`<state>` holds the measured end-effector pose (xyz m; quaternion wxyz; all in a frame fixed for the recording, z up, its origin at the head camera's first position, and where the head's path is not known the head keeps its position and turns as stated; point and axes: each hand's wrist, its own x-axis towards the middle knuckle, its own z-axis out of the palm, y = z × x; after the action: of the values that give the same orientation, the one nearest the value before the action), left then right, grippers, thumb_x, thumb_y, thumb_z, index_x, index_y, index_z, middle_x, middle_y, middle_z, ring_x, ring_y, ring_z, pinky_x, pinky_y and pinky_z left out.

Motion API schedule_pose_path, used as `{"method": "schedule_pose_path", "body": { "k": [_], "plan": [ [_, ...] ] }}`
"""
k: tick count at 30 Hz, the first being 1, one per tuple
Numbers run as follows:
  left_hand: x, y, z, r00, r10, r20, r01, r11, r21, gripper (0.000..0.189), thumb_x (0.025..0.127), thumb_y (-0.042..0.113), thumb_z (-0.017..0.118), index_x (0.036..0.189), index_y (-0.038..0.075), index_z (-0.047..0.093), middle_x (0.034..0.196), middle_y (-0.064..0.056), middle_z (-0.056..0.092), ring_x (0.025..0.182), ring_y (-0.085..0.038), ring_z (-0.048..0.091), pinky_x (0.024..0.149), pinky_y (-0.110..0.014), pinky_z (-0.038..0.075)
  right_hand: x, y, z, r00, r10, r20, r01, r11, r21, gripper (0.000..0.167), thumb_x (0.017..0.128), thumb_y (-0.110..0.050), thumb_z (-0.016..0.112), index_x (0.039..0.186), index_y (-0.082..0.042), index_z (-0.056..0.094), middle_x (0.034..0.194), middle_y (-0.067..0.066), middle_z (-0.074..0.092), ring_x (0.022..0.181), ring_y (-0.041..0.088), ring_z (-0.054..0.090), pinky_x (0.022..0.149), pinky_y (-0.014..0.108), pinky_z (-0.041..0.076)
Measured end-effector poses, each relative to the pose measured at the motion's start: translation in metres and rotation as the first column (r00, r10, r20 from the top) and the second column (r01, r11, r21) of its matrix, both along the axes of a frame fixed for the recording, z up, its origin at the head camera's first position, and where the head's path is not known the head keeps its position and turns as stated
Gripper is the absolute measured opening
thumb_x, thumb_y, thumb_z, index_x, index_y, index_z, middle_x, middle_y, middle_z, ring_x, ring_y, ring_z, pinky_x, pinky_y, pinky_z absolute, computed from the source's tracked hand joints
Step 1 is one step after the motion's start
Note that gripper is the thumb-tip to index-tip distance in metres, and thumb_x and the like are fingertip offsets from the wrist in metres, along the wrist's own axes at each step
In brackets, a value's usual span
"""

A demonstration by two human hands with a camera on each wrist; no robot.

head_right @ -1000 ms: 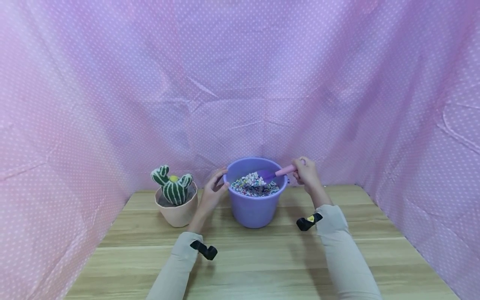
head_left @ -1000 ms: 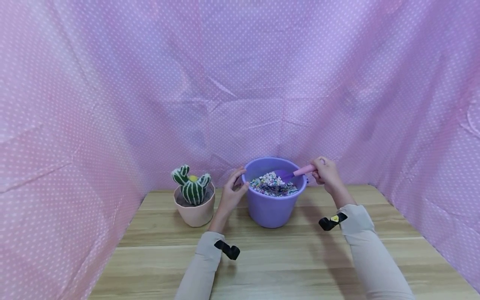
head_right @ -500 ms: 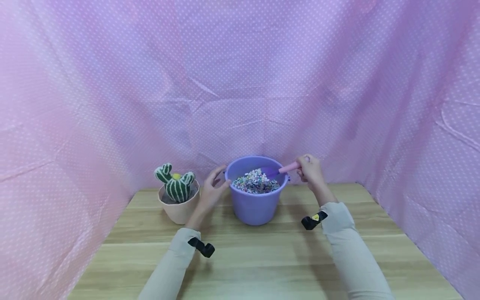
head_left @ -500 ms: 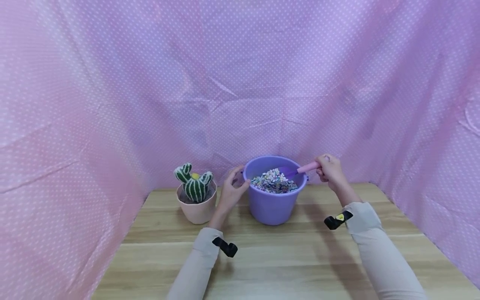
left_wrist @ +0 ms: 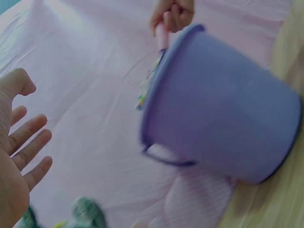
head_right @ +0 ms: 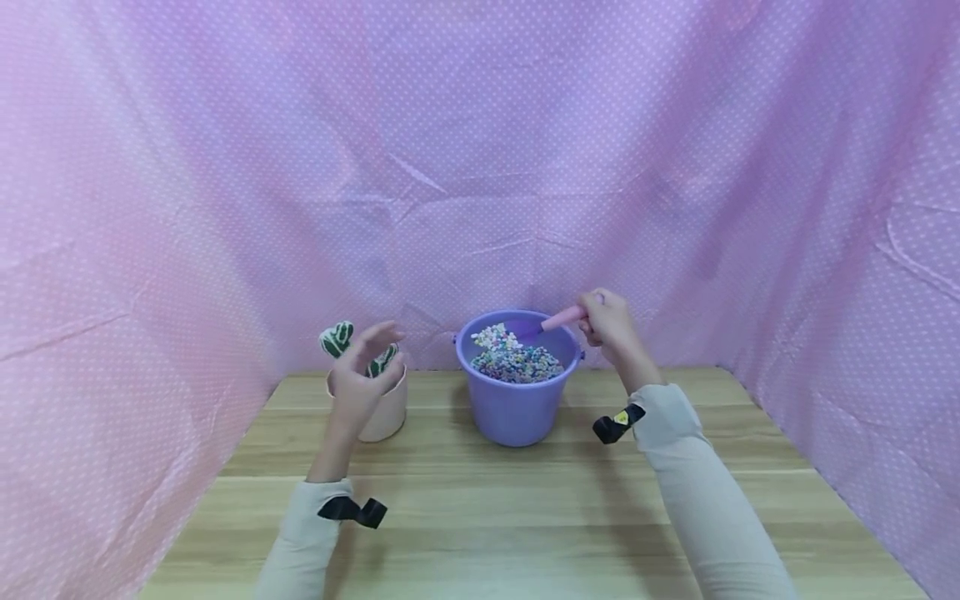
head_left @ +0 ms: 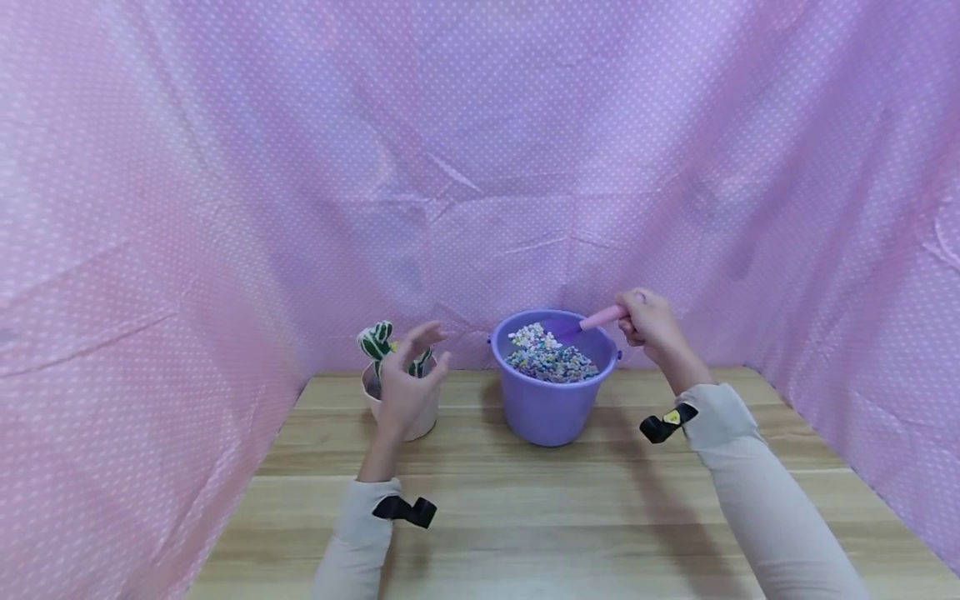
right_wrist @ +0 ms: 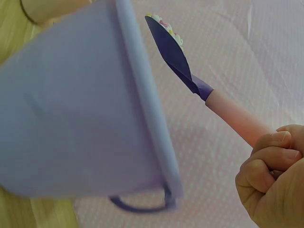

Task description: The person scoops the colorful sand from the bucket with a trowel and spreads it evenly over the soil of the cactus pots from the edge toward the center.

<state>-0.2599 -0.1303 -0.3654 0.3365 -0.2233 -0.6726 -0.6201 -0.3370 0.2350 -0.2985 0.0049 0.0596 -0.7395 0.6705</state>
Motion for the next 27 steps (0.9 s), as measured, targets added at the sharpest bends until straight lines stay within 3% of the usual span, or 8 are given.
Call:
{"method": "schedule_pose_path", "body": {
  "k": [3,6,9,12,15,20,27],
  "plan": [
    [0.001,-0.024,0.002,0.996,0.079,-0.033,-0.076,0.993,0.093,0.039,0.085,-0.013,0.071,0.123,-0.011,0.064,0.105,-0.024,0.072,0.098,-0.008,0.070,0.094,-0.018,0.056,-0.003,-0.015,0.005,0.999,0.033,-0.007,-0.033,0.999,0.009,0.035,0.104,-0.015,0.047,0.070,-0.012,0.055,0.055,-0.002,0.065,0.040,0.002,0.030,0.038,0.017,0.024],
    [-0.001,-0.049,-0.002,0.984,0.177,-0.008,-0.172,0.967,0.188,0.033,0.085,-0.010,0.071,0.117,-0.014,0.064,0.094,-0.008,0.072,0.085,-0.005,0.066,0.081,-0.014,0.057,-0.007,-0.030,0.006,0.999,0.054,0.003,-0.054,0.998,0.028,0.037,0.104,-0.016,0.045,0.069,-0.010,0.055,0.058,-0.001,0.069,0.040,0.003,0.029,0.038,0.017,0.023],
    [-0.004,-0.072,-0.009,0.970,0.232,0.074,-0.243,0.939,0.245,0.032,0.086,-0.008,0.072,0.116,-0.014,0.063,0.091,0.004,0.067,0.081,-0.005,0.062,0.073,-0.012,0.055,-0.010,-0.046,0.004,1.000,0.012,0.022,-0.013,1.000,0.011,0.025,0.104,-0.018,0.049,0.080,-0.011,0.047,0.050,-0.007,0.053,0.041,0.003,0.031,0.039,0.016,0.024],
    [-0.009,-0.091,-0.020,0.959,0.225,0.169,-0.260,0.939,0.226,0.036,0.086,-0.006,0.074,0.118,-0.013,0.061,0.099,-0.003,0.065,0.090,-0.010,0.061,0.080,-0.015,0.054,-0.012,-0.060,0.000,0.999,-0.002,0.036,0.002,1.000,0.002,0.019,0.103,-0.017,0.050,0.086,-0.010,0.045,0.049,-0.009,0.046,0.042,0.002,0.032,0.040,0.015,0.024],
    [-0.013,-0.106,-0.035,0.940,0.185,0.287,-0.233,0.962,0.141,0.041,0.088,-0.002,0.075,0.125,-0.010,0.060,0.115,-0.013,0.064,0.107,-0.016,0.059,0.094,-0.024,0.051,-0.012,-0.074,-0.003,0.999,0.016,0.047,-0.016,1.000,-0.009,0.015,0.103,-0.016,0.051,0.089,-0.009,0.048,0.050,-0.008,0.045,0.043,0.001,0.033,0.040,0.015,0.024],
    [-0.019,-0.123,-0.058,0.888,0.072,0.454,-0.077,0.997,-0.008,0.060,0.091,0.005,0.075,0.144,-0.001,0.047,0.146,-0.018,0.050,0.138,-0.026,0.045,0.119,-0.045,0.037,-0.010,-0.093,-0.008,0.996,0.053,0.066,-0.053,0.999,-0.001,0.013,0.102,-0.016,0.051,0.091,-0.010,0.049,0.050,-0.007,0.044,0.043,0.003,0.031,0.041,0.016,0.025],
    [-0.019,-0.135,-0.069,0.839,0.010,0.543,0.096,0.981,-0.167,0.087,0.087,0.014,0.081,0.157,0.002,0.031,0.163,-0.019,0.033,0.154,-0.037,0.025,0.127,-0.057,0.022,-0.009,-0.113,-0.014,0.992,0.093,0.080,-0.091,0.995,-0.034,0.020,0.101,-0.014,0.052,0.083,-0.010,0.046,0.048,-0.006,0.043,0.040,0.003,0.029,0.040,0.017,0.022]
  ]
}}
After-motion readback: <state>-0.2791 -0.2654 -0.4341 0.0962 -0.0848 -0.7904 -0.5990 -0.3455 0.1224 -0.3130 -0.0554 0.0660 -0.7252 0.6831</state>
